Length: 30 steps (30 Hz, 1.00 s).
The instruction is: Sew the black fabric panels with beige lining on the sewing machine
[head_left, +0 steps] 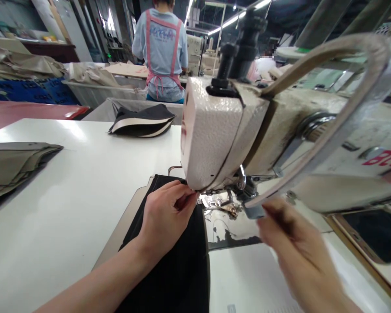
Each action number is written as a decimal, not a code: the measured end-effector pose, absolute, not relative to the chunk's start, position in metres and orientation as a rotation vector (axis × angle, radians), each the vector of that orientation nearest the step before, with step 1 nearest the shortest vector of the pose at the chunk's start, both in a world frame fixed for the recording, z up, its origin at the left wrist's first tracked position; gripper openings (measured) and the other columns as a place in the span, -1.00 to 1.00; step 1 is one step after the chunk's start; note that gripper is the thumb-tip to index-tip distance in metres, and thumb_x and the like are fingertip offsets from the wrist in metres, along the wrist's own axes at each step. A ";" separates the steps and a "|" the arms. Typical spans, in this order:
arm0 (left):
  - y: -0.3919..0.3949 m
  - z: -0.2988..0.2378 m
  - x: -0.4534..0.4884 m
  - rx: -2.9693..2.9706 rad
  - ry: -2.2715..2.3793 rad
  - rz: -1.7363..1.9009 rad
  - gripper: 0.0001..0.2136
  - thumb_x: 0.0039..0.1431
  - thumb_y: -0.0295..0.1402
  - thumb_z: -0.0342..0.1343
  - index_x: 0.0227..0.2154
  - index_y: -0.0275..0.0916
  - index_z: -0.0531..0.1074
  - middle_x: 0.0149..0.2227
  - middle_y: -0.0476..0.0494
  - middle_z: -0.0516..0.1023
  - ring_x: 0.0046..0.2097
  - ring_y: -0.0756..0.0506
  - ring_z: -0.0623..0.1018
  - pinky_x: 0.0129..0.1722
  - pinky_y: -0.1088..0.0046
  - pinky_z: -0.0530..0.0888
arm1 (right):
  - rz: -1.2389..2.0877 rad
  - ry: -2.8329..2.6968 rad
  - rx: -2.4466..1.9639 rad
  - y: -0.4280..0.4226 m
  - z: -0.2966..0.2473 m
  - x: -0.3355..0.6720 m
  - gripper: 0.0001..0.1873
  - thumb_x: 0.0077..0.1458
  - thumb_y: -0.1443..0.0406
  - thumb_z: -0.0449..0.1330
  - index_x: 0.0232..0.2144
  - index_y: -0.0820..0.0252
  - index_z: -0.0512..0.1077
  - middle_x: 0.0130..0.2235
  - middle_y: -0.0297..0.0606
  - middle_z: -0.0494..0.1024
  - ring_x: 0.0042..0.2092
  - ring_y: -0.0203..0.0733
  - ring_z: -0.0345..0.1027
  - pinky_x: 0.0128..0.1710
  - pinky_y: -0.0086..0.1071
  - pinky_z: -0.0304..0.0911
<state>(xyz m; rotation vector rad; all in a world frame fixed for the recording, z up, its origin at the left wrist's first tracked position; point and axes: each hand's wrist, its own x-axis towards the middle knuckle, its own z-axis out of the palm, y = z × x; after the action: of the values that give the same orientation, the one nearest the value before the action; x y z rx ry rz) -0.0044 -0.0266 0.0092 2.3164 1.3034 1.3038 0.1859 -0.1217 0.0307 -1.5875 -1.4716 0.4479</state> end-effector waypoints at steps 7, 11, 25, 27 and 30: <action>-0.026 0.011 -0.003 2.298 1.307 1.292 -0.84 0.03 -0.46 0.13 -0.63 -0.29 0.44 -0.66 0.05 0.39 -0.62 0.08 0.34 -0.61 0.60 0.23 | 0.811 -1.430 -1.588 -0.065 0.022 0.148 -0.74 0.08 0.23 0.12 -0.58 0.13 0.18 -0.64 -0.52 0.11 -0.61 -0.36 -0.01 -0.62 -0.46 -0.04; -0.026 0.012 -0.003 2.318 1.293 1.326 -0.85 0.02 -0.46 0.14 -0.63 -0.28 0.43 -0.67 0.06 0.37 -0.62 0.08 0.33 -0.59 0.60 0.23 | 0.805 -1.421 -1.615 -0.066 0.017 0.145 -0.65 0.06 0.24 0.12 -0.66 0.13 0.09 -0.64 -0.51 0.10 -0.59 -0.37 -0.03 -0.61 -0.47 -0.08; -0.028 0.015 -0.007 2.279 1.292 1.334 -0.77 -0.01 -0.44 0.14 -0.72 -0.25 0.34 -0.70 0.13 0.25 -0.64 0.11 0.23 -0.65 0.58 0.12 | 0.798 -1.270 -1.619 -0.066 0.015 0.138 -0.79 0.00 0.22 0.17 -0.55 0.13 0.23 -0.65 -0.51 0.23 -0.58 -0.31 0.13 -0.56 -0.46 0.06; -0.028 0.015 -0.006 2.278 1.300 1.324 -0.75 -0.01 -0.43 0.13 -0.73 -0.25 0.31 -0.70 0.13 0.24 -0.64 0.11 0.22 -0.65 0.58 0.11 | 0.805 -1.267 -1.594 -0.066 0.013 0.139 -0.82 0.00 0.24 0.16 -0.54 0.14 0.25 -0.64 -0.51 0.23 -0.57 -0.31 0.13 -0.56 -0.46 0.06; -0.028 0.016 -0.005 2.276 1.281 1.312 -0.79 0.01 -0.41 0.13 -0.69 -0.26 0.36 -0.68 0.11 0.28 -0.62 0.10 0.27 -0.64 0.59 0.14 | 0.799 -1.269 -1.555 -0.065 0.011 0.139 -0.85 0.00 0.27 0.15 -0.53 0.16 0.28 -0.59 -0.47 0.28 -0.52 -0.31 0.17 -0.54 -0.47 0.08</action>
<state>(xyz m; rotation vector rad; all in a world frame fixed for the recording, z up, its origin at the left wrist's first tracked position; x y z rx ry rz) -0.0051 -0.0275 0.0156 2.2758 1.2811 1.3122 0.1388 -0.0649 0.0106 -1.5554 -1.2694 0.7989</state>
